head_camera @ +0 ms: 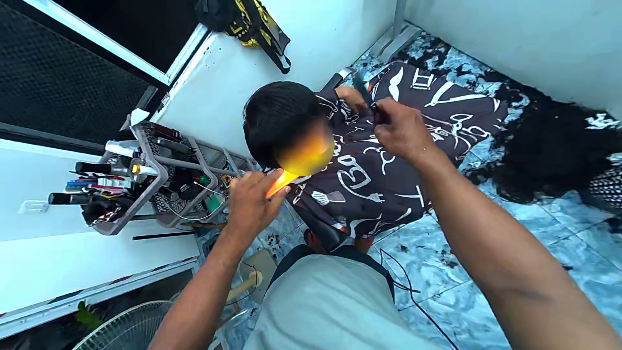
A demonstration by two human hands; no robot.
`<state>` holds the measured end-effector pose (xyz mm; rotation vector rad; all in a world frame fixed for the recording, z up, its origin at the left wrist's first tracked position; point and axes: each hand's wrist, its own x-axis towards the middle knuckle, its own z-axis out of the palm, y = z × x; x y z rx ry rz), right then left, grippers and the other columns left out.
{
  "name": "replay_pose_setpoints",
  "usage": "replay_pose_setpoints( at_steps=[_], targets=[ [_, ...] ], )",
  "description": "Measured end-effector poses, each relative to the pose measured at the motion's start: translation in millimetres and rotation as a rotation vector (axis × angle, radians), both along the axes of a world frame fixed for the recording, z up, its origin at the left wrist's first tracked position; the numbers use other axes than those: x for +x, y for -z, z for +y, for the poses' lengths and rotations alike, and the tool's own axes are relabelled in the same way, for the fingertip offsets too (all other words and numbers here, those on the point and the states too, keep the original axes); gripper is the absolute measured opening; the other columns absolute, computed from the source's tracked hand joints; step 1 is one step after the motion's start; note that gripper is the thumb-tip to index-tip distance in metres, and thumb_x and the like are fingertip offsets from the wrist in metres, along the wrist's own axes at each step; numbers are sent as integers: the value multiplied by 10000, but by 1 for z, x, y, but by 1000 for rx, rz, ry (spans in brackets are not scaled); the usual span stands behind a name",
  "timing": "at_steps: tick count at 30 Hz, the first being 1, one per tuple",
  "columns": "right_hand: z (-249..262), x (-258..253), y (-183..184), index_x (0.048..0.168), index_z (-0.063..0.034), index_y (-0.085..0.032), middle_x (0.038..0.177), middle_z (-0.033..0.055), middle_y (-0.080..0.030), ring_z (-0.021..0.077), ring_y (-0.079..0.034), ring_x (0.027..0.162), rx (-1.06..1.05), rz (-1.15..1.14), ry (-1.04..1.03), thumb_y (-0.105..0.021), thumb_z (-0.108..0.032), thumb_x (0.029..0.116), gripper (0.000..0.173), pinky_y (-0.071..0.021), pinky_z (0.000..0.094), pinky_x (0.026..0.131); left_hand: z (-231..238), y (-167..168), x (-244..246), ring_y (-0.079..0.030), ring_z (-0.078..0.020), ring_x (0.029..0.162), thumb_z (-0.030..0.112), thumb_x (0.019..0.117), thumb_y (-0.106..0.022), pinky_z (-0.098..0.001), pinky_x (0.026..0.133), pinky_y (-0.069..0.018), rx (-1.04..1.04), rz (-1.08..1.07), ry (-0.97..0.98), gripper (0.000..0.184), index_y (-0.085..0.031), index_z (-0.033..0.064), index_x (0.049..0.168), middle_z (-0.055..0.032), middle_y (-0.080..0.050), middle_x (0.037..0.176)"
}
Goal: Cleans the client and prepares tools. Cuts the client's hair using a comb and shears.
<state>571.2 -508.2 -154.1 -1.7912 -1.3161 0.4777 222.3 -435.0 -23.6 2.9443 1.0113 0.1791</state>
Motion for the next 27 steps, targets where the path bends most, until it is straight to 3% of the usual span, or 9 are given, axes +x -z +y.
replay_pose_setpoints(
  at_steps=[3, 5, 8, 10, 13, 17, 22, 25, 27],
  targets=[
    [21, 2, -13, 1163, -66, -676, 1183, 183, -688, 412, -693, 1038, -1, -256, -187, -516, 14, 958, 272, -563, 636, 811, 16, -18, -6, -618, -281, 876, 389, 962, -665, -533, 841, -437, 25, 9, 0, 380, -744, 171, 1263, -81, -685, 878],
    [37, 3, -15, 1147, -90, -671, 1184, 162, -662, 409, -669, 1061, 2, -401, -318, -608, -4, 905, 264, -569, 617, 775, 25, -30, -1, -614, -283, 859, 394, 961, -662, -536, 835, -430, 54, 27, 3, 385, -743, 180, 1270, -82, -671, 854],
    [56, 4, -19, 1186, -123, -661, 1171, 148, -646, 391, -617, 1140, 18, -467, -440, -822, -219, 789, 439, -477, 636, 983, 36, -47, 13, -617, -313, 865, 392, 978, -644, -550, 828, -430, 137, 54, 14, 385, -729, 183, 1291, -106, -673, 871],
    [65, 4, -23, 1202, -131, -648, 1139, 141, -648, 366, -622, 1115, 29, -475, -476, -836, -297, 777, 494, -380, 629, 1096, 39, -55, 22, -602, -316, 869, 394, 985, -635, -537, 827, -411, 185, 61, 20, 384, -728, 189, 1296, -107, -664, 873],
    [72, 5, -28, 1194, -130, -639, 1121, 134, -644, 351, -638, 1068, 41, -467, -488, -795, -288, 812, 442, -422, 617, 1032, 43, -58, 28, -587, -305, 861, 383, 983, -640, -519, 824, -398, 232, 59, 45, 375, -732, 191, 1292, -95, -649, 853],
    [75, 7, -27, 1114, -122, -656, 1058, 130, -672, 352, -676, 989, 89, -430, -442, -594, -62, 905, 226, -525, 606, 810, 44, -60, 31, -583, -300, 847, 380, 982, -644, -510, 815, -398, 243, 53, 57, 378, -730, 192, 1299, -91, -648, 852],
    [82, 9, -26, 1169, -132, -649, 1144, 130, -643, 353, -626, 1117, 104, -420, -484, -688, -182, 852, 323, -471, 601, 938, 45, -62, 34, -581, -291, 844, 377, 978, -650, -503, 821, -395, 258, 33, 63, 376, -735, 187, 1291, -86, -640, 838],
    [85, 10, -27, 1060, -108, -670, 1018, 126, -676, 341, -671, 999, 133, -390, -490, -595, -60, 892, 191, -520, 597, 816, 46, -65, 37, -588, -298, 849, 372, 977, -654, -510, 831, -402, 252, 33, 61, 377, -734, 181, 1292, -93, -645, 839],
    [86, 12, -27, 1086, -108, -664, 1042, 125, -663, 337, -670, 1002, 146, -379, -505, -630, -99, 883, 206, -538, 592, 805, 47, -66, 38, -590, -298, 848, 372, 978, -649, -512, 836, -404, 256, 34, 67, 380, -732, 178, 1293, -94, -646, 835]
  ],
)
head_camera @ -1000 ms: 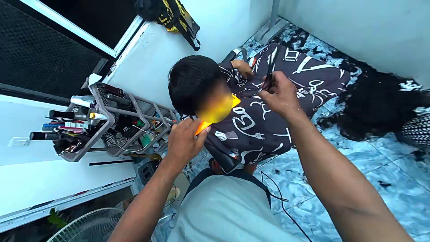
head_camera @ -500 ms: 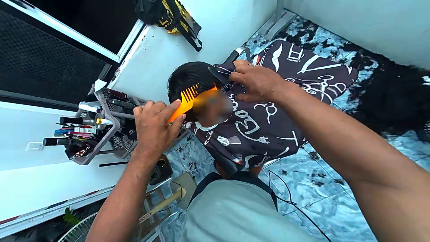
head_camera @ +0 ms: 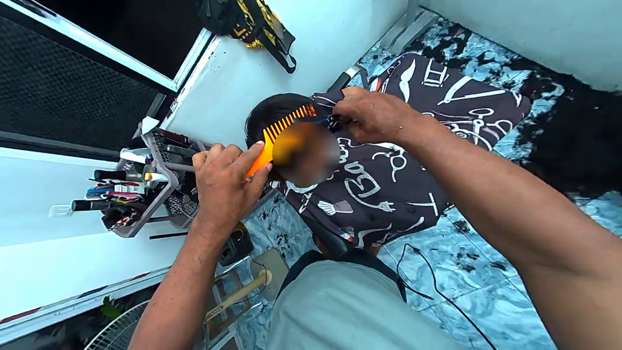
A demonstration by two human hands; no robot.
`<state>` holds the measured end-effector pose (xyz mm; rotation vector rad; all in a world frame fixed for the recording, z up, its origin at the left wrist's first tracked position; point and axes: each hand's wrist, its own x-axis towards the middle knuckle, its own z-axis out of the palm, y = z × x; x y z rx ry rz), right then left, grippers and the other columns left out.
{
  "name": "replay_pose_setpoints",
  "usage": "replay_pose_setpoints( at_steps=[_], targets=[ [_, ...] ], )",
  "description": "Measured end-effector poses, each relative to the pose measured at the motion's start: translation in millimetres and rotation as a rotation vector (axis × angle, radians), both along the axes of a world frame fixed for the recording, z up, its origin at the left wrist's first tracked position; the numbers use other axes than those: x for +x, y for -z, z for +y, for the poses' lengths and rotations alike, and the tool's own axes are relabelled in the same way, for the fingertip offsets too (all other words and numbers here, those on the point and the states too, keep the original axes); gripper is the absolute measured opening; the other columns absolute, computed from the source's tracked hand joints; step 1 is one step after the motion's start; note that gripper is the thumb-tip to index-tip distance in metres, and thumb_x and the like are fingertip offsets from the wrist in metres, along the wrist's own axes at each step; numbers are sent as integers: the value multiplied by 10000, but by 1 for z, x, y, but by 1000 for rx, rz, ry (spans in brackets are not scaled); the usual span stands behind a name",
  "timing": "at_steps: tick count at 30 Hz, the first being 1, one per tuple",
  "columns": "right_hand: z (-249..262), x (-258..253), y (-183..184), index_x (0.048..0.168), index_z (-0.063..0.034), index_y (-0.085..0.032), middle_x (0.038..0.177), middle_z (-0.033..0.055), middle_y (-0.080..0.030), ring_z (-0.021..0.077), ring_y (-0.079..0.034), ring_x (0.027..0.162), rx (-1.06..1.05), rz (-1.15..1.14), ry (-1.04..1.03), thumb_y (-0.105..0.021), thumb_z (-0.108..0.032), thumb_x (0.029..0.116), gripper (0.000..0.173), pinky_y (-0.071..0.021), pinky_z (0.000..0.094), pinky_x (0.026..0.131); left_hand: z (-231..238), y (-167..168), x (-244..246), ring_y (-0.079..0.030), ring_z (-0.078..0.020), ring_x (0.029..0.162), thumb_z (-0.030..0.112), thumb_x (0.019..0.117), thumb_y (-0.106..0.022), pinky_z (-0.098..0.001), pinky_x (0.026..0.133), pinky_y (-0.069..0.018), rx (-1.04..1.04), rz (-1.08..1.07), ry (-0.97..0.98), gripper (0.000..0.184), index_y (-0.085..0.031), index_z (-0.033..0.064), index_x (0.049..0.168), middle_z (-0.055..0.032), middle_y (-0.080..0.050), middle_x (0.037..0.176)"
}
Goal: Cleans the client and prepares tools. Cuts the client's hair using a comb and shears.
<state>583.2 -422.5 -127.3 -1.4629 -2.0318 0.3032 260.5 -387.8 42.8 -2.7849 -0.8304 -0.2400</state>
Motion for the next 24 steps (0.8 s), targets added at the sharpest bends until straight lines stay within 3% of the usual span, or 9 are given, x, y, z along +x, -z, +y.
replay_pose_setpoints(
  at_steps=[3, 10, 12, 13, 15, 17, 19, 21, 24],
  targets=[
    [1, 1, -3, 1120, -111, -673, 1041, 125, -675, 339, -668, 1012, -3, 3, -2, -645, -111, 868, 253, -509, 597, 850, 1, -1, 1, -580, -290, 834, 369, 978, -649, -507, 834, -397, 4, -6, 14, 377, -732, 185, 1297, -88, -631, 821],
    [-1, 2, -18, 1092, -110, -680, 1004, 125, -677, 343, -684, 938, -1, 6, 18, -603, -92, 893, 215, -532, 598, 757, 4, -7, 6, -573, -300, 828, 356, 973, -669, -504, 827, -390, 27, -38, 28, 386, -726, 170, 1306, -103, -629, 824],
    [-4, 1, -18, 1102, -88, -675, 991, 124, -692, 336, -691, 928, 5, 98, 74, -611, -154, 896, 226, -533, 609, 773, 6, -13, 10, -643, -307, 869, 315, 1008, -644, -496, 813, -486, -40, -126, -99, 364, -715, 109, 1300, -160, -682, 898],
    [-6, 2, -14, 1139, -67, -666, 991, 128, -706, 336, -700, 921, -6, 167, 120, -646, -210, 882, 295, -541, 614, 795, 7, -16, 15, -673, -231, 832, 299, 1043, -588, -422, 771, -547, -114, -211, -221, 328, -725, 91, 1256, -127, -705, 906],
    [-13, 5, -3, 1127, -29, -646, 932, 147, -704, 336, -701, 863, -36, 313, 232, -648, -145, 893, 262, -557, 597, 786, 2, -10, 28, -586, -103, 573, 325, 1114, -410, -305, 540, -518, -383, -391, -420, 383, -672, 83, 973, -5, -632, 713],
    [-21, 9, 12, 1145, -3, -645, 971, 167, -697, 324, -697, 891, -31, 400, 306, -626, -100, 908, 256, -568, 555, 824, -15, 4, 36, -529, -134, 464, 352, 1125, -338, -332, 445, -478, -636, -400, -472, 476, -627, 56, 890, -23, -616, 640],
    [-27, 11, 33, 1253, 4, -620, 1093, 182, -681, 310, -682, 973, -43, 451, 328, -682, -163, 888, 406, -558, 524, 903, -33, 24, 33, -509, -151, 472, 363, 1115, -363, -356, 442, -457, -682, -220, -399, 454, -659, 77, 923, -27, -564, 618],
    [-30, 11, 54, 1351, -26, -583, 1136, 176, -683, 308, -686, 997, -99, 445, 323, -738, -208, 885, 523, -562, 529, 924, -45, 38, 21, -594, -163, 637, 405, 1064, -471, -401, 583, -532, -550, 42, -254, 398, -751, 146, 1181, -28, -627, 758],
    [-31, 6, 73, 1191, -34, -664, 1096, 187, -694, 373, -692, 1006, -117, 343, 269, -625, -31, 913, 281, -556, 599, 879, -45, 38, 10, -615, -212, 760, 481, 1002, -557, -462, 715, -492, -321, 199, -80, 453, -733, 181, 1291, -47, -656, 820]
  ],
)
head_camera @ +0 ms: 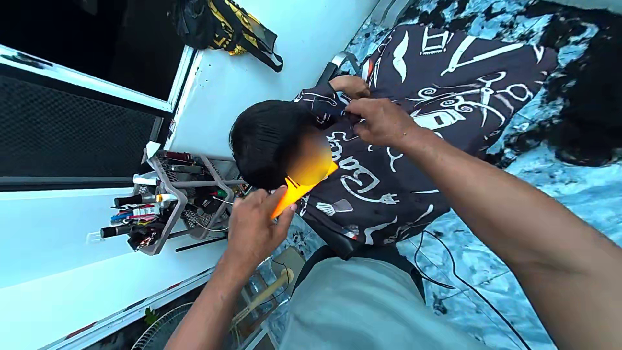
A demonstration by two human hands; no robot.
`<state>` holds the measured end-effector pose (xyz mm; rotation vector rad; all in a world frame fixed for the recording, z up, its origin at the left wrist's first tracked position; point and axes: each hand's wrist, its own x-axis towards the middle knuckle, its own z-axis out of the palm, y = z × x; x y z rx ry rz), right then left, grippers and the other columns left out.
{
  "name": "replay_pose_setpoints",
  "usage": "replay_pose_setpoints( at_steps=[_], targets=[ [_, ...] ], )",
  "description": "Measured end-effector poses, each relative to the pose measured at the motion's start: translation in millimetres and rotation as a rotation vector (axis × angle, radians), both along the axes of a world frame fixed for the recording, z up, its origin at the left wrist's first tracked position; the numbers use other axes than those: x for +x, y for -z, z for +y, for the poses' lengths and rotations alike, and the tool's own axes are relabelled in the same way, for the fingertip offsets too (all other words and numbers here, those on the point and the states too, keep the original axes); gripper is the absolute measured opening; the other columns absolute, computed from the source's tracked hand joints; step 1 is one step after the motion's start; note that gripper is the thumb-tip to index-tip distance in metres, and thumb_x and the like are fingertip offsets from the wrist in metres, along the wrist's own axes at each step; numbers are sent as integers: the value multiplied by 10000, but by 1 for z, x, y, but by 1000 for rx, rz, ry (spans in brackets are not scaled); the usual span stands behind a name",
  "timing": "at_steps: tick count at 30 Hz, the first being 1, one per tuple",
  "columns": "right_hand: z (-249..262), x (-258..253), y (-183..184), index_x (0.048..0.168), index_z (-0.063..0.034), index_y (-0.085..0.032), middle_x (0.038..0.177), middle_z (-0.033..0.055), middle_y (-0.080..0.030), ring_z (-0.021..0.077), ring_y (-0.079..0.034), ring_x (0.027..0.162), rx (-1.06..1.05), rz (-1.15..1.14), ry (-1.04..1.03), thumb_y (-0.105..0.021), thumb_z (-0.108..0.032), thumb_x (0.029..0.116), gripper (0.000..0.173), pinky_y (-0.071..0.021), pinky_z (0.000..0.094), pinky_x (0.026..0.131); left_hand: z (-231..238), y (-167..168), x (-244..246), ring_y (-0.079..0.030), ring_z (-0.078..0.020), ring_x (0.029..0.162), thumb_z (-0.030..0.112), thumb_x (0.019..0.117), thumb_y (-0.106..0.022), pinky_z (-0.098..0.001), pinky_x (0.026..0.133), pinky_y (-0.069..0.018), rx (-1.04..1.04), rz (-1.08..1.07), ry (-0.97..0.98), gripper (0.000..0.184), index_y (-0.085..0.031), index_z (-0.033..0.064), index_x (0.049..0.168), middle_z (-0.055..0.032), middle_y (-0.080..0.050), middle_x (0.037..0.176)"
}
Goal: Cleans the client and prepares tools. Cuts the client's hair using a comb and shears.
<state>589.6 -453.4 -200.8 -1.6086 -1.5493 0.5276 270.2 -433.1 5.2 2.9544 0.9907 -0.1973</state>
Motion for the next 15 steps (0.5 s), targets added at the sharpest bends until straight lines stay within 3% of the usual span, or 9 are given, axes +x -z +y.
replay_pose_setpoints(
  at_steps=[3, 5, 7, 9, 13, 15],
  targets=[
    [5, -9, 7, 1137, -90, -680, 1073, 156, -680, 374, -698, 957, 12, -160, -86, -550, 21, 929, 269, -573, 598, 764, 13, -19, 5, -614, -245, 774, 442, 973, -601, -494, 733, -467, 141, 43, 56, 423, -749, 172, 1263, -62, -657, 823],
    [11, -13, 3, 1129, -81, -658, 1070, 161, -651, 376, -684, 909, 48, -216, -155, -633, -19, 880, 258, -553, 580, 695, 21, -28, 14, -602, -257, 768, 433, 971, -602, -493, 728, -447, 210, 67, 79, 426, -747, 164, 1268, -72, -632, 810],
    [16, -16, -1, 1167, -81, -642, 1111, 167, -622, 380, -654, 985, 74, -223, -201, -781, -189, 824, 387, -542, 571, 737, 25, -33, 22, -594, -272, 769, 412, 977, -607, -492, 733, -437, 264, 66, 102, 419, -739, 152, 1278, -87, -618, 809],
    [21, -18, -5, 1197, -89, -639, 1148, 160, -616, 364, -646, 1028, 113, -207, -213, -808, -273, 800, 469, -549, 551, 774, 27, -34, 29, -593, -283, 775, 389, 983, -611, -487, 727, -433, 316, 49, 129, 410, -732, 144, 1289, -97, -618, 813],
    [23, -16, -16, 1153, -63, -666, 1043, 149, -659, 331, -687, 949, 143, -116, -221, -603, -48, 926, 236, -574, 531, 791, 29, -36, 36, -585, -287, 773, 380, 989, -608, -476, 721, -423, 376, 44, 162, 408, -722, 151, 1306, -96, -613, 812],
    [22, -16, -18, 1122, -55, -670, 1016, 149, -659, 328, -688, 931, 165, -103, -220, -602, -42, 919, 214, -574, 521, 785, 28, -38, 37, -581, -284, 769, 376, 987, -608, -475, 720, -416, 386, 40, 175, 410, -720, 152, 1310, -92, -607, 805]
  ],
)
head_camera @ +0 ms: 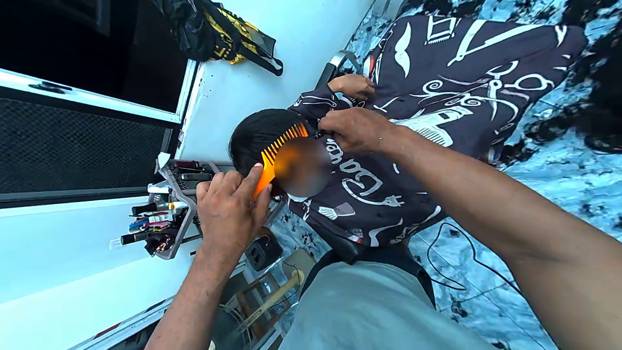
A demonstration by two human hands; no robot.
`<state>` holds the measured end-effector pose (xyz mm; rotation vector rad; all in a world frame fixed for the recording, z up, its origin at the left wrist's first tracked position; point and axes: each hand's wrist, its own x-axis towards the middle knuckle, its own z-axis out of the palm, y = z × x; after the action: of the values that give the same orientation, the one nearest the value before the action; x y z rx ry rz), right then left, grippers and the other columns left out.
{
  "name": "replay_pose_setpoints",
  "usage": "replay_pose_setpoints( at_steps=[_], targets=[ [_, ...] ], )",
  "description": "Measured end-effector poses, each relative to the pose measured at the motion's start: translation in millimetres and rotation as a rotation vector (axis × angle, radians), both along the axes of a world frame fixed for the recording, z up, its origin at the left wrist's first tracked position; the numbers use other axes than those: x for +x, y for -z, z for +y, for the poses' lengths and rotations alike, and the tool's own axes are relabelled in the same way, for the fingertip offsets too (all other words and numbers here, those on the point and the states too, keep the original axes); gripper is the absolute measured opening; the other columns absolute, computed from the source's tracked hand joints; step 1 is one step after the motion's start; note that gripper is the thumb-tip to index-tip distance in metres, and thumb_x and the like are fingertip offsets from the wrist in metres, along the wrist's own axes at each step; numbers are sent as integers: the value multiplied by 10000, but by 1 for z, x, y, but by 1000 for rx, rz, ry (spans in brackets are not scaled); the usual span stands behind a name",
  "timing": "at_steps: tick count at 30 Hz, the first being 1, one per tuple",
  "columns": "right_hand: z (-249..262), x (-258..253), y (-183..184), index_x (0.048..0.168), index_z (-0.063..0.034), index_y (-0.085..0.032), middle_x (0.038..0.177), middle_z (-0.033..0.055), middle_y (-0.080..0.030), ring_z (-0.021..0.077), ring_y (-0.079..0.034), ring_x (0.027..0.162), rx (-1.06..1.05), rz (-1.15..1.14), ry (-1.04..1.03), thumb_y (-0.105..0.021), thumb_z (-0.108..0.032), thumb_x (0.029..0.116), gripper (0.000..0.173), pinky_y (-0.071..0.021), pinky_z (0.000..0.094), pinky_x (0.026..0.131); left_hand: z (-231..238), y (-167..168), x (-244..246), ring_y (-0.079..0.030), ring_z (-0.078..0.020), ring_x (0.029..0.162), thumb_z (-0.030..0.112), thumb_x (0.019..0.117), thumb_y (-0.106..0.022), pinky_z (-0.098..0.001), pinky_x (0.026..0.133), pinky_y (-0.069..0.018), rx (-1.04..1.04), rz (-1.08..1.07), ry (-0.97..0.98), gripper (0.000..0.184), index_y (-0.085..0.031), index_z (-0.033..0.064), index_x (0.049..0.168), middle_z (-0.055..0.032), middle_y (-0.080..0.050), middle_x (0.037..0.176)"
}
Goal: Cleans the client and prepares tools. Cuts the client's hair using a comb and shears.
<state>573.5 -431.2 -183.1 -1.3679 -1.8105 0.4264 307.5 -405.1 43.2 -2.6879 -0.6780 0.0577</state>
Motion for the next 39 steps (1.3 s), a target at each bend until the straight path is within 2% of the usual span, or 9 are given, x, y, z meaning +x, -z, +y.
replay_pose_setpoints(
  at_steps=[6, 10, 14, 17, 20, 23, 29, 36, 39],
  targets=[
    [0, 2, 2, 1101, -47, -690, 991, 146, -692, 330, -699, 930, 63, 16, 20, -601, -31, 899, 221, -572, 538, 801, -3, -2, 1, -570, -273, 756, 376, 985, -617, -467, 725, -413, 11, -15, 22, 408, -720, 155, 1313, -83, -595, 782],
    [6, 2, 5, 1075, -100, -685, 1072, 111, -674, 326, -629, 1109, 92, -33, 52, -649, -123, 859, 220, -472, 544, 1034, -3, -2, 2, -567, -272, 761, 372, 981, -626, -459, 729, -409, 38, -27, 47, 405, -721, 157, 1309, -80, -596, 783],
    [-2, 4, -4, 1230, -53, -668, 1056, 121, -690, 278, -688, 939, 56, 135, 73, -647, -103, 907, 328, -584, 487, 839, 12, -22, 14, -662, -360, 845, 338, 1017, -599, -547, 753, -527, -30, -133, -105, 396, -705, 73, 1292, -199, -683, 904],
    [-13, 6, -5, 1120, -15, -663, 970, 147, -703, 291, -698, 886, 15, 280, 194, -648, -47, 892, 231, -581, 512, 826, 36, -32, 39, -595, -199, 616, 344, 1111, -375, -430, 580, -489, -221, -348, -454, 437, -647, 34, 967, -88, -624, 737],
    [-16, 13, 1, 1132, -12, -646, 968, 135, -709, 263, -709, 883, -1, 364, 305, -633, -86, 900, 244, -589, 495, 827, 32, -22, 43, -569, -99, 459, 313, 1122, -353, -297, 444, -505, -617, -440, -627, 410, -655, 59, 1012, -12, -721, 740],
    [-21, 18, 11, 1217, 3, -611, 1029, 132, -698, 234, -702, 937, -51, 416, 337, -710, -158, 880, 387, -586, 449, 889, -2, -5, 25, -519, -143, 435, 310, 1126, -349, -328, 409, -456, -722, -299, -595, 396, -649, 64, 1047, -47, -680, 700],
    [-26, 12, 25, 1234, 3, -601, 1121, 179, -677, 306, -691, 1017, -140, 334, 274, -759, -207, 870, 449, -566, 500, 929, -45, 41, -23, -621, -170, 699, 428, 1056, -472, -401, 616, -541, -450, -17, -236, 437, -713, 165, 1308, -36, -651, 820],
    [-28, 9, 14, 1383, -125, -608, 1155, 183, -675, 374, -684, 1029, -66, 120, 189, -643, -53, 930, 460, -556, 573, 884, -34, 42, -55, -587, -144, 748, 434, 984, -634, -413, 736, -466, -391, -142, -163, 391, -750, 188, 1264, 4, -626, 775],
    [-29, 4, 0, 1195, -72, -659, 1422, 141, -587, 358, -620, 1245, -49, -40, 161, -533, 37, 953, 294, -544, 566, 972, -32, 42, -60, -580, -145, 759, 427, 973, -652, -417, 749, -446, -384, -158, -152, 381, -756, 190, 1254, 7, -623, 773]
  ],
)
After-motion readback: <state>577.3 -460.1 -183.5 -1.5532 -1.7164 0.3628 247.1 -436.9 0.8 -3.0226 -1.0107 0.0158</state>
